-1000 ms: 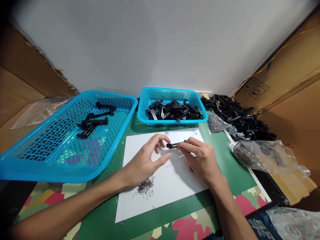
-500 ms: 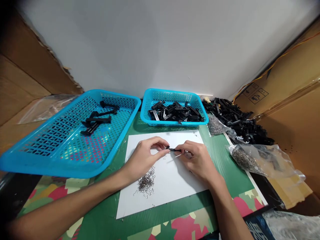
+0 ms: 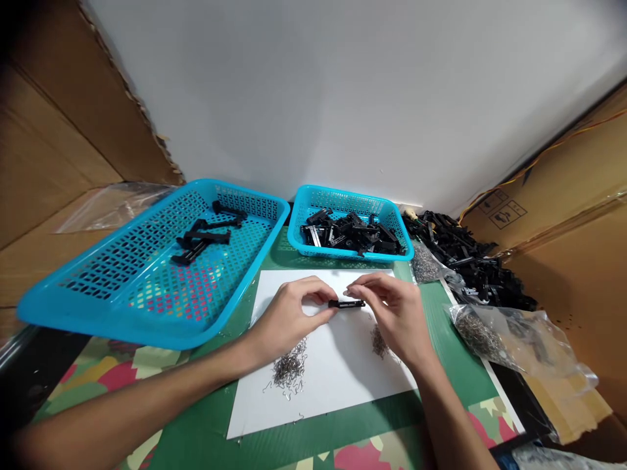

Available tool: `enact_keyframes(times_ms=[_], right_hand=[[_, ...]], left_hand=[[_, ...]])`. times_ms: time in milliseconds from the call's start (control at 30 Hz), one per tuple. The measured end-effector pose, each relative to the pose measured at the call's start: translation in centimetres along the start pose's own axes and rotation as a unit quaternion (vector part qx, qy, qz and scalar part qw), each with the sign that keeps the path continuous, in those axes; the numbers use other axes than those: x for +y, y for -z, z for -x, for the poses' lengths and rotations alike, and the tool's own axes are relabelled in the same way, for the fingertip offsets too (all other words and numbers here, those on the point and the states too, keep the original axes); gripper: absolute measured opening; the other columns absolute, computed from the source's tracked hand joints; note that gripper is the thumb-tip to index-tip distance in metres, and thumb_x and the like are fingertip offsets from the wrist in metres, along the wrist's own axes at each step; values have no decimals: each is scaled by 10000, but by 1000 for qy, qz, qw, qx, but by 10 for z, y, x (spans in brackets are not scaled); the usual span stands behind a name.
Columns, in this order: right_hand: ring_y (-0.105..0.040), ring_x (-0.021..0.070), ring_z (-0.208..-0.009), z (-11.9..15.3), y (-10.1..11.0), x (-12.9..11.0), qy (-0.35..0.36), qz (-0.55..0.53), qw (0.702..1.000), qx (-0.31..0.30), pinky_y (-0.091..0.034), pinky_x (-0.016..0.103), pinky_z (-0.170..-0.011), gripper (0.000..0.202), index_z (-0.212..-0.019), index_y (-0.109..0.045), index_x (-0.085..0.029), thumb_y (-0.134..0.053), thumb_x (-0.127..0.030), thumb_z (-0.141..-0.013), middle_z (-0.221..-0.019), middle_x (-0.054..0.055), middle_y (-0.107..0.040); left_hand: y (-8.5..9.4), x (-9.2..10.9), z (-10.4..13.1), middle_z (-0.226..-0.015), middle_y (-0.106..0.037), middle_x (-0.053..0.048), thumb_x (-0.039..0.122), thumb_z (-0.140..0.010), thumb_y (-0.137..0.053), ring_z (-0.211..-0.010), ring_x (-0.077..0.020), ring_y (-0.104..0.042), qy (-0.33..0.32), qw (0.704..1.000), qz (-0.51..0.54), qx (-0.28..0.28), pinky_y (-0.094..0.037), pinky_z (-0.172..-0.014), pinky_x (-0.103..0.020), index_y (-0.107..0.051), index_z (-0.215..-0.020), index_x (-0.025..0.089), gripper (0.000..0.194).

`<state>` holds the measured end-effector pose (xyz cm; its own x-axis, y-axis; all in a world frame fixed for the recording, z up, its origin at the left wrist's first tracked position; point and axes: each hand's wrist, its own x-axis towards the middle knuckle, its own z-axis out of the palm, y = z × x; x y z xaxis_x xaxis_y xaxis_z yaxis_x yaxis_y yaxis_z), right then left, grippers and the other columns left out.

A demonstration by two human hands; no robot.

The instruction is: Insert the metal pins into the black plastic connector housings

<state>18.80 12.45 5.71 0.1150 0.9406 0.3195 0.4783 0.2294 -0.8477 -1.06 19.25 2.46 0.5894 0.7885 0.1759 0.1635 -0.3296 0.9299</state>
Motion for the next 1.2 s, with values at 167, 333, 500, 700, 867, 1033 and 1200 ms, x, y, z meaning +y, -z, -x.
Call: enact_keyframes(times_ms=[167, 333, 500, 700, 867, 1033, 1200], right_hand=[[-786, 207, -713, -3, -17, 6, -76, -97, 992, 5, -702, 346, -723, 259, -842, -745, -181, -761, -418, -944, -842, 76, -801], [-778, 205, -710, -1, -19, 9, -64, -59, 996, -2, -684, 326, -703, 257, -827, -761, -187, -767, -419, -936, -863, 78, -813], [-772, 206, -694, 0, -16, 5, -33, 9, 999, -9, -648, 291, -651, 259, -821, -775, -197, -756, -423, -947, -797, 69, -806], [-773, 207, -687, 1, -17, 1, -22, 20, 999, -20, -648, 284, -635, 280, -784, -769, -193, -745, -415, -953, -821, 80, -815], [-767, 198, -679, 3, -20, 1, -2, 30, 999, -18, -648, 273, -649, 243, -766, -749, -207, -723, -349, -962, -795, 62, -807], [-761, 199, -696, 3, -25, 0, -10, 29, 999, -22, -627, 269, -662, 205, -810, -750, -200, -704, -321, -968, -799, 59, -798], [-734, 206, -828, 10, -23, 1, -13, 16, 1000, 15, -587, 287, -748, 225, -927, -712, -205, -596, -354, -1049, -896, 63, -762]], left_hand=[[0, 1, 0, -965, -775, -37, 78, -839, -740, -900, -187, -709, -6, 1000, 13, 4, -568, -838, -311, -783, -933, 168, 136], [2, 2, 0, -953, -786, -38, 69, -832, -752, -886, -182, -727, -11, 999, 29, 11, -586, -831, -295, -803, -935, 165, 149], [1, 3, 1, -947, -800, -39, 52, -826, -761, -877, -183, -738, -10, 999, 34, 13, -588, -816, -289, -826, -945, 166, 177], [1, 3, 2, -958, -820, -50, 63, -842, -758, -892, -204, -753, -24, 999, 30, 10, -580, -822, -311, -844, -937, 177, 173], [3, 2, 2, -974, -825, -49, 60, -850, -740, -906, -206, -751, -14, 999, 29, 1, -564, -837, -316, -855, -965, 181, 203], [4, 2, 1, -958, -823, -55, 56, -825, -730, -897, -212, -754, 4, 999, 43, 5, -574, -825, -315, -856, -959, 177, 220], [3, 2, 0, -940, -801, -58, 89, -817, -742, -885, -213, -747, 19, 998, 54, 28, -594, -820, -316, -819, -908, 162, 139]])
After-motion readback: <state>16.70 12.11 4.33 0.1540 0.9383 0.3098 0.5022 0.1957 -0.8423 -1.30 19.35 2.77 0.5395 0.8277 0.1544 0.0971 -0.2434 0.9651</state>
